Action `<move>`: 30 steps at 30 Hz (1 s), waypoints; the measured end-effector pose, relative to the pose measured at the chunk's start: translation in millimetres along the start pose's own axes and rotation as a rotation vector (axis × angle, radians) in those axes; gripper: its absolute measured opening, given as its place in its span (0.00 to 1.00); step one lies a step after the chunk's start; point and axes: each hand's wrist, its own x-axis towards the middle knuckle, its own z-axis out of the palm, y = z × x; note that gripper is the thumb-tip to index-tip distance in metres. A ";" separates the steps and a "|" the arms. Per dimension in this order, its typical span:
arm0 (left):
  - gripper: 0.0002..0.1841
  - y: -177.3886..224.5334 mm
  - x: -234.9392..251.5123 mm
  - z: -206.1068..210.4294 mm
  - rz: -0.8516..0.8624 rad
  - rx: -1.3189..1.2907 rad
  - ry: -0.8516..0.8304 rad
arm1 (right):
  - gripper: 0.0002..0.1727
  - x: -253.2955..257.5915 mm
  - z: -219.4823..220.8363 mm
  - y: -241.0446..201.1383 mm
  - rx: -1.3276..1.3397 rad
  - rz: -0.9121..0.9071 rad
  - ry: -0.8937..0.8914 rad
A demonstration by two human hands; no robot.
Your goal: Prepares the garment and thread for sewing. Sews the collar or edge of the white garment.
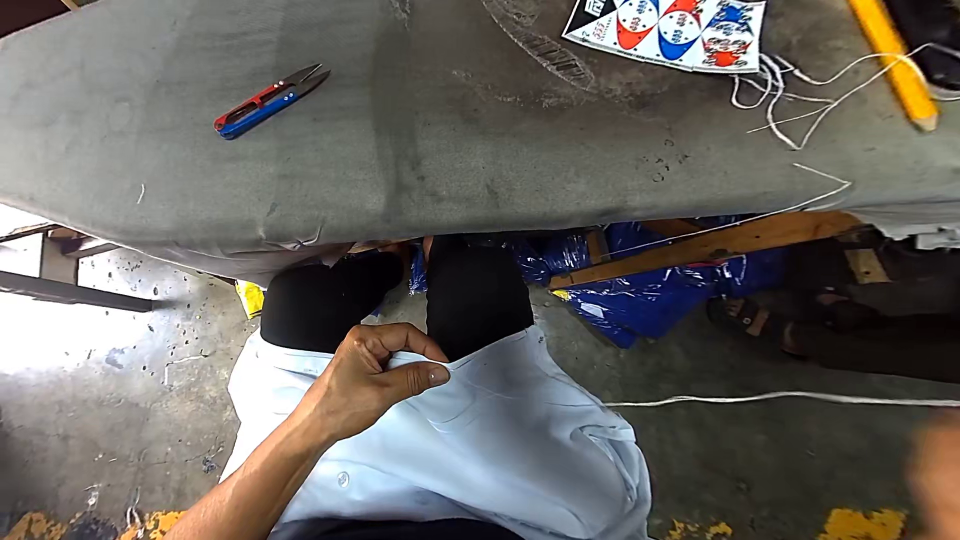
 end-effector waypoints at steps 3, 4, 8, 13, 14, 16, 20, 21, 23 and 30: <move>0.05 -0.9 0.1 -0.2 0.026 0.001 -0.008 | 0.08 -5.8 63.1 28.9 0.091 -0.039 -0.401; 0.05 -1.0 -0.1 -0.6 0.033 -0.001 -0.013 | 0.08 -11.6 83.7 40.8 0.031 -0.060 -0.431; 0.05 -1.7 -1.4 -2.6 0.064 -0.016 -0.048 | 0.08 -24.1 119.5 65.8 -0.063 -0.062 -0.417; 0.05 -2.4 -2.1 -4.5 0.083 -0.008 -0.068 | 0.08 -27.3 126.7 68.4 -0.078 -0.049 -0.404; 0.05 -2.8 -2.1 -4.6 0.084 -0.010 -0.068 | 0.08 -27.4 126.7 68.1 -0.089 -0.053 -0.404; 0.05 -3.0 -2.2 -4.4 0.080 -0.017 -0.068 | 0.08 -27.2 126.8 67.8 -0.102 -0.059 -0.406; 0.05 -2.3 -2.2 -3.6 0.070 -0.021 -0.061 | 0.09 -27.1 127.4 67.9 -0.124 -0.074 -0.401; 0.04 -2.4 -2.2 -3.5 0.070 -0.022 -0.060 | 0.09 -27.0 127.4 67.9 -0.127 -0.077 -0.401; 0.05 -2.7 -2.4 -3.7 0.070 -0.024 -0.061 | 0.09 -26.9 127.5 67.9 -0.131 -0.080 -0.404; 0.04 -3.2 -2.9 -3.4 0.074 -0.030 -0.059 | 0.08 -26.9 128.8 68.1 -0.110 -0.058 -0.408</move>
